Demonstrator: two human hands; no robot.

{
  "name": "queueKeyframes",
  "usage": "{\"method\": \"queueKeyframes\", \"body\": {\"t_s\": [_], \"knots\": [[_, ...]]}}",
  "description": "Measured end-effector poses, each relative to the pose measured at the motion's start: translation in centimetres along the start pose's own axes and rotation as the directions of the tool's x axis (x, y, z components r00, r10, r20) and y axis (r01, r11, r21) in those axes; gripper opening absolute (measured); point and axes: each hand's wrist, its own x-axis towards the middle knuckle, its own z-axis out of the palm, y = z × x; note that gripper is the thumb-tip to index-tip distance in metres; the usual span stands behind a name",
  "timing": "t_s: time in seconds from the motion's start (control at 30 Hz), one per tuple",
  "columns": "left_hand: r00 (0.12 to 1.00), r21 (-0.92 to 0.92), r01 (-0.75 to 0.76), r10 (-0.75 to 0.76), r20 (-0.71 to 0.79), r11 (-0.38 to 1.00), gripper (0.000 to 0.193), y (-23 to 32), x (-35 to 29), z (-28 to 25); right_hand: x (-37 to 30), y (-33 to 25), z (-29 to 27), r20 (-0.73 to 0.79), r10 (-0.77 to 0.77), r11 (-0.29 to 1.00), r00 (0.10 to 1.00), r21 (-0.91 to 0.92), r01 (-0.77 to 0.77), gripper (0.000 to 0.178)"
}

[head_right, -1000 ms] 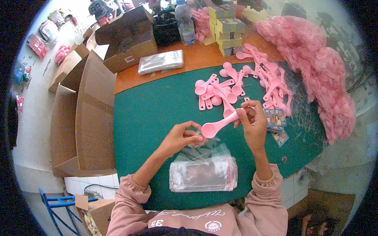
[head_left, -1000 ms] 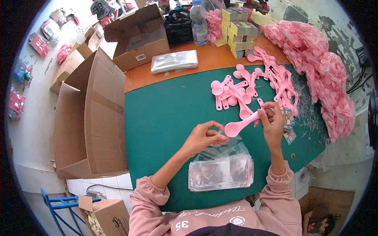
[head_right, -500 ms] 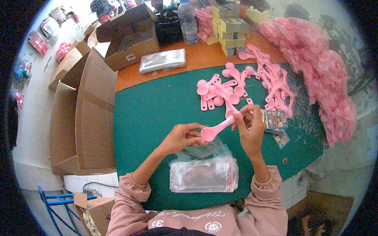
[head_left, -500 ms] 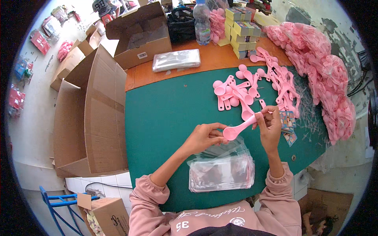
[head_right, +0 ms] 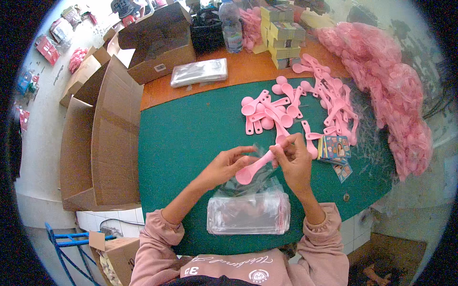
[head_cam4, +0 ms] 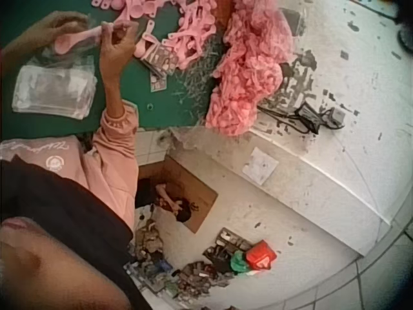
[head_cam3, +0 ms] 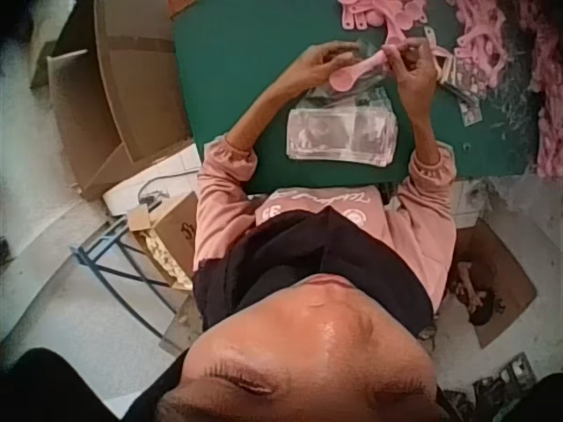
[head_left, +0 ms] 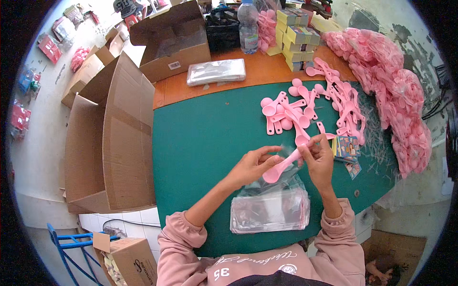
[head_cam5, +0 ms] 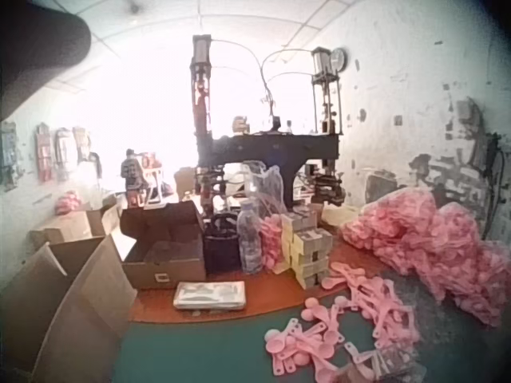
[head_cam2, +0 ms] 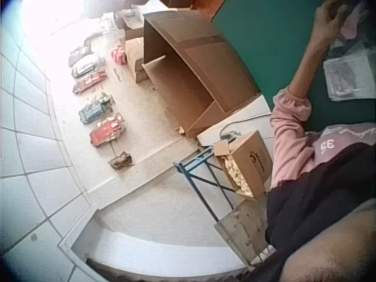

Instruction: The person repeatedly picks up pink plastic spoons and small printed cards, places them into clear plastic bags, and seals each bag. The person stacks the sealed bags on the table and occasionally moves them into a cardboard box.

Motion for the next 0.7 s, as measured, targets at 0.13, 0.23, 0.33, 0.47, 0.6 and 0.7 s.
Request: {"method": "queueKeyframes", "body": {"t_s": [0.13, 0.23, 0.33, 0.47, 0.6, 0.7], "knots": [[0.969, -0.096, 0.179, -0.158, 0.191, 0.979, 0.033, 1.4, -0.5, -0.7, 0.2, 0.0, -0.7, -0.013, -0.029, 0.998, 0.999, 0.050, 0.030, 0.015], [0.986, 0.109, -0.008, -0.010, 0.168, 0.994, 0.031, 0.2, 0.1, -1.2, 0.1, 0.3, -0.4, 0.059, -0.098, 0.988, 0.993, 0.127, 0.090, 0.027], [0.997, 0.074, -0.037, 0.032, 0.068, 0.997, 0.030, 0.9, 0.5, -0.9, -0.1, 1.1, -0.9, 0.185, -0.062, 0.998, 0.981, 0.023, 0.059, 0.049], [0.996, 0.044, -0.068, 0.066, 0.055, 0.997, 0.034, 1.6, 1.1, -1.0, 0.5, -0.1, -0.2, 0.325, -0.266, 0.915, 0.908, -0.210, 0.344, 0.058], [0.998, 0.148, -0.054, 0.048, 0.045, 0.988, 0.033, 1.9, 0.8, -1.8, 1.0, -0.5, -1.5, 0.374, -0.216, 0.907, 0.902, -0.266, 0.327, 0.055], [0.999, 0.043, -0.022, 0.020, 0.048, 0.999, 0.034, 2.7, 0.2, -2.3, 3.0, -0.3, -8.4, 0.068, -0.147, 0.799, 0.987, -0.580, 0.159, 0.039]]}}
